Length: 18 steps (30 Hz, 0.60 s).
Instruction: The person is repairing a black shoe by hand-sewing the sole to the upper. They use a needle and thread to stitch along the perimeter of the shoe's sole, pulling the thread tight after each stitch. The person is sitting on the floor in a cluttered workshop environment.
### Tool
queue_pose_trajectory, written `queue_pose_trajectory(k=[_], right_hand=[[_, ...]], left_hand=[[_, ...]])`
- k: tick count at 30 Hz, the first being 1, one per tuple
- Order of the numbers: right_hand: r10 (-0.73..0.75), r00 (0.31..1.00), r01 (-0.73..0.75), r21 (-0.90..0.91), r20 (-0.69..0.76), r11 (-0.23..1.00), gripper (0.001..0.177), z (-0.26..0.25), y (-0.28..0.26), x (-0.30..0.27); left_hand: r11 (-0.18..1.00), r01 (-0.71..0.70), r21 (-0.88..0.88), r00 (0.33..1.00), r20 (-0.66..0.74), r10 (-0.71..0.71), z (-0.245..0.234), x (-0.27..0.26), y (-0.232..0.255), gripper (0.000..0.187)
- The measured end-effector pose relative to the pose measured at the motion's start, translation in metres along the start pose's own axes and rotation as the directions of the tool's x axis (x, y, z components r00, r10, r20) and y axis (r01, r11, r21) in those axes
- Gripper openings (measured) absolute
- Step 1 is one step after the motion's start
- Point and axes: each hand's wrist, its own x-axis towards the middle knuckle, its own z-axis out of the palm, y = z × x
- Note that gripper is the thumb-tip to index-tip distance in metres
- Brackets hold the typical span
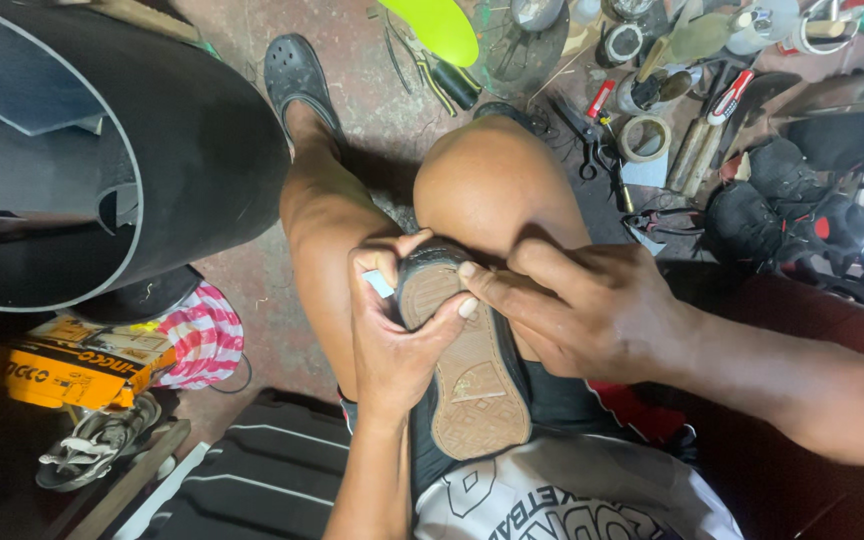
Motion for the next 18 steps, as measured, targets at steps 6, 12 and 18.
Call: queue_pose_trajectory(k=[6, 12, 18], right_hand=[[0.003, 0.996, -0.015, 0.131, 0.09, 0.991, 0.04, -0.006, 0.016, -0.002], [0.263, 0.965, -0.229, 0.553, 0.019, 0.801, 0.027, -0.003, 0.023, -0.026], [0.461, 0.887, -0.364, 0.636, 0.014, 0.681, 0.03, 0.011, 0.011, -0.038]], left_hand=[[0.995, 0.059, -0.082, 0.998, 0.04, -0.056, -0.001, -0.001, 0.003, 0.06], [0.992, 0.029, -0.123, 0.999, 0.023, -0.027, -0.003, -0.004, -0.001, 0.057], [0.966, 0.05, -0.253, 0.999, 0.015, -0.047, 0.0, -0.005, -0.004, 0.054]])
